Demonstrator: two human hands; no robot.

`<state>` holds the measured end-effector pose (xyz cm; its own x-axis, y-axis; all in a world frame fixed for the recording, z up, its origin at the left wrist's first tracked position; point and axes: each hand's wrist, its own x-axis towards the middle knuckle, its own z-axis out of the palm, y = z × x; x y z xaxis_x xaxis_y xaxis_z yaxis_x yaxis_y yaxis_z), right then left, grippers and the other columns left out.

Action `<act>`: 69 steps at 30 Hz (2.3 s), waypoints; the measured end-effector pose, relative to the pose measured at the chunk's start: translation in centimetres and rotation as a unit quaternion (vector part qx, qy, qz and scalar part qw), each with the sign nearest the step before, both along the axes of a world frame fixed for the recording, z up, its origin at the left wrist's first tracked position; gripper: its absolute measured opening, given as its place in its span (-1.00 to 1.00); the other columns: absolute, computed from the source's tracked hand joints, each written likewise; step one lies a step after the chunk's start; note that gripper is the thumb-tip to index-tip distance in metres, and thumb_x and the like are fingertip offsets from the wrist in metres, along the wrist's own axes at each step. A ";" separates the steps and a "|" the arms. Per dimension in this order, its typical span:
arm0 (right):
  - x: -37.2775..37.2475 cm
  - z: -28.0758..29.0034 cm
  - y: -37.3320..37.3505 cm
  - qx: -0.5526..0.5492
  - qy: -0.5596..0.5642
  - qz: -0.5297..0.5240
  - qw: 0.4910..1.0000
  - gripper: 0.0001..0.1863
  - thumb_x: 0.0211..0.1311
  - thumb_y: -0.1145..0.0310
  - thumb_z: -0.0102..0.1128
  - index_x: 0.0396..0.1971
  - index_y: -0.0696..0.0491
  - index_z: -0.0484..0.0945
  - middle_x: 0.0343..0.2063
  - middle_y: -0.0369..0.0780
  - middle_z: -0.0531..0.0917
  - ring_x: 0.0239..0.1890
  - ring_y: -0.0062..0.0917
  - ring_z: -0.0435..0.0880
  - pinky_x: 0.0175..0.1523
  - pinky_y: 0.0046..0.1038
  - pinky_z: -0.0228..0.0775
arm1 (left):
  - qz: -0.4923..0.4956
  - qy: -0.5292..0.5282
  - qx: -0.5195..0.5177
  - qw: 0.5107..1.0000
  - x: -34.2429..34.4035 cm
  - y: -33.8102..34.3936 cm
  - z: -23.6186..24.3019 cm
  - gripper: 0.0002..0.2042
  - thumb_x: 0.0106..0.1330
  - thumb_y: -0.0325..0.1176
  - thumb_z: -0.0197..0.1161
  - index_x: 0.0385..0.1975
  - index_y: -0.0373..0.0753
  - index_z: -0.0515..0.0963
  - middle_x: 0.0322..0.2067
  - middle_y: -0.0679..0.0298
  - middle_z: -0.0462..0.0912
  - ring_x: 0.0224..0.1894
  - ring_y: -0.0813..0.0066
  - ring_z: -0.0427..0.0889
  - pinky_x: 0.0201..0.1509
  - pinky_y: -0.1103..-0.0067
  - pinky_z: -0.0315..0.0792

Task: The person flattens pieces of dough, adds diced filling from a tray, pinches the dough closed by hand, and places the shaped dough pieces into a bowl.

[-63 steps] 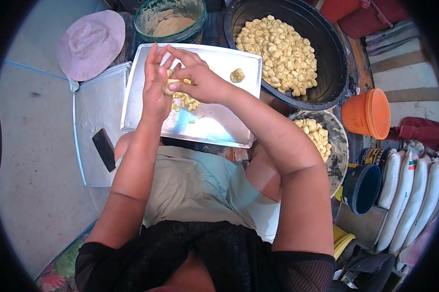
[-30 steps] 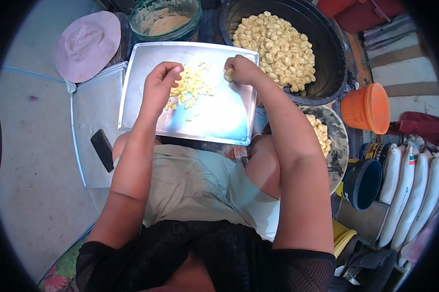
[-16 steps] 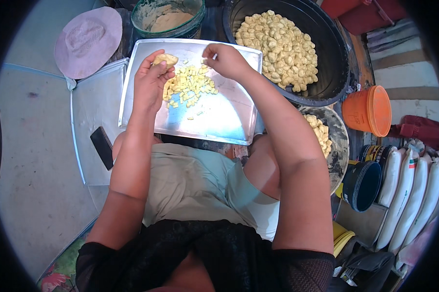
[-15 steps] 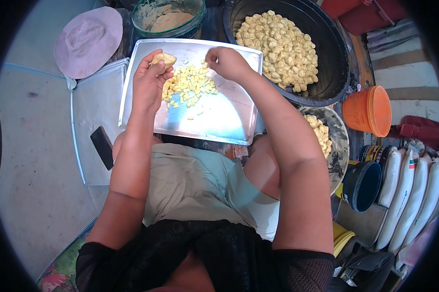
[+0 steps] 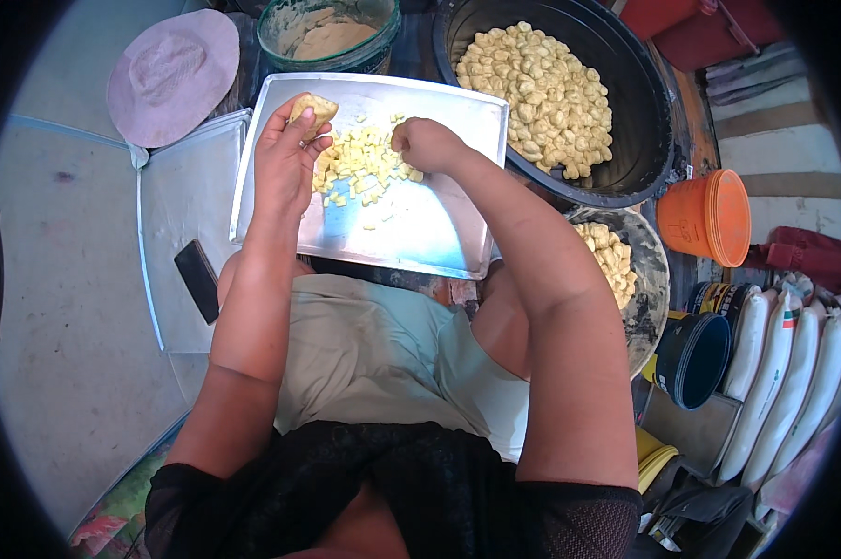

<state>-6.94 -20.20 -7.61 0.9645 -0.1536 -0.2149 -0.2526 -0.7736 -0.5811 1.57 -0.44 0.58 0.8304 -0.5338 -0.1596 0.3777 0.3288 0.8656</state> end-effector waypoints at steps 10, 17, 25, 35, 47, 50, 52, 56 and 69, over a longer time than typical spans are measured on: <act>1.1 -0.4 1.6 -0.143 -0.029 -0.032 0.989 -0.79 0.09 0.39 0.13 -0.25 -0.07 0.64 -0.13 -0.21 0.52 -0.11 -0.38 0.58 0.02 -0.34 0.44 | -0.013 0.000 -0.017 1.000 0.1 0.2 -0.5 -0.72 0.27 -0.47 0.20 -0.03 -0.30 0.44 -0.22 0.17 0.61 -0.27 0.50 0.59 -0.18 0.63 0.50; 1.3 0.3 0.1 -0.073 -0.061 -0.073 0.993 -0.81 0.02 0.37 0.20 -0.31 0.01 0.62 -0.30 -0.21 0.58 -0.25 -0.43 0.62 -0.10 -0.43 0.46 | -0.015 0.004 -0.034 0.999 0.1 0.1 -0.5 -0.71 0.27 -0.54 0.15 -0.01 -0.31 0.42 -0.20 0.16 0.59 -0.22 0.46 0.59 -0.12 0.61 0.49; 0.6 8.5 2.8 0.357 -0.273 -0.129 0.884 -0.84 0.09 0.50 0.28 -0.30 0.14 0.55 -0.47 -0.36 0.54 -0.44 -0.74 0.47 -0.29 -0.66 0.34 | -0.051 0.035 -0.061 0.996 -0.7 -0.1 -0.2 -0.67 0.24 -0.64 0.07 0.03 -0.42 0.38 -0.12 0.10 0.52 -0.08 0.33 0.57 0.08 0.44 0.50; -0.4 10.0 6.2 -0.035 -0.421 0.036 0.906 -0.75 0.11 0.28 0.27 -0.21 0.03 0.62 -0.03 -0.19 0.50 -0.02 -0.34 0.46 0.09 -0.32 0.27 | -0.074 0.025 -0.139 0.987 -1.0 0.2 0.1 -0.61 0.33 -0.49 0.10 0.15 -0.40 0.31 -0.01 0.04 0.49 0.00 0.32 0.55 0.11 0.45 0.50; -0.4 10.0 6.4 0.335 -0.349 -0.032 0.874 -0.63 0.12 0.33 0.28 -0.10 0.06 0.41 -0.31 -0.21 0.57 -0.30 -0.56 0.57 -0.19 -0.50 0.45 | -0.124 -0.152 -0.155 0.968 -1.9 -0.2 0.0 -0.41 0.32 -0.15 0.16 0.26 -0.24 0.13 0.11 0.13 0.28 0.07 0.42 0.36 0.18 0.53 0.26; -1.1 12.1 5.5 0.372 -0.218 -0.064 0.900 -0.72 0.30 0.29 0.13 -0.06 0.05 0.38 -0.38 -0.35 0.56 -0.42 -0.77 0.51 -0.44 -0.68 0.38 | -0.113 -0.185 -0.040 0.975 -2.1 -0.3 0.1 -0.74 0.26 -0.40 0.25 -0.12 -0.36 0.44 -0.30 0.30 0.55 -0.26 0.64 0.51 -0.13 0.70 0.41; -0.9 11.4 4.6 0.363 -0.230 -0.031 0.903 -0.67 0.27 0.23 0.18 -0.05 0.05 0.41 -0.41 -0.36 0.57 -0.41 -0.75 0.55 -0.41 -0.69 0.42 | -0.107 -0.194 -0.023 0.975 -1.9 -0.5 -0.2 -0.76 0.29 -0.36 0.23 -0.14 -0.35 0.44 -0.33 0.31 0.56 -0.31 0.65 0.51 -0.19 0.72 0.40; -0.7 10.3 4.5 0.253 -0.368 0.061 0.893 -0.63 0.20 0.20 0.26 -0.09 0.05 0.43 -0.47 -0.39 0.55 -0.40 -0.73 0.54 -0.35 -0.64 0.42 | -0.061 -0.149 0.007 0.987 -2.1 -0.7 0.3 -0.76 0.37 -0.22 0.13 -0.27 -0.31 0.47 -0.46 0.34 0.54 -0.45 0.70 0.47 -0.35 0.76 0.36; -5.5 14.2 -6.7 -0.081 -0.538 -0.222 0.809 -0.68 0.10 0.36 0.31 -0.12 0.04 0.56 -0.16 -0.18 0.62 -0.14 -0.43 0.59 -0.05 -0.48 0.42 | -0.143 -0.344 0.110 0.921 -3.8 0.0 -0.7 -0.72 0.40 -0.21 0.06 -0.23 -0.35 0.53 -0.42 0.26 0.60 -0.35 0.59 0.52 -0.18 0.65 0.41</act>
<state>-12.42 -26.87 6.58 0.4221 -0.4774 0.7707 0.0584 -0.8340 -0.5486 -2.23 -0.44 -0.17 0.6054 -0.7647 0.2206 -0.2412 0.0878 0.9665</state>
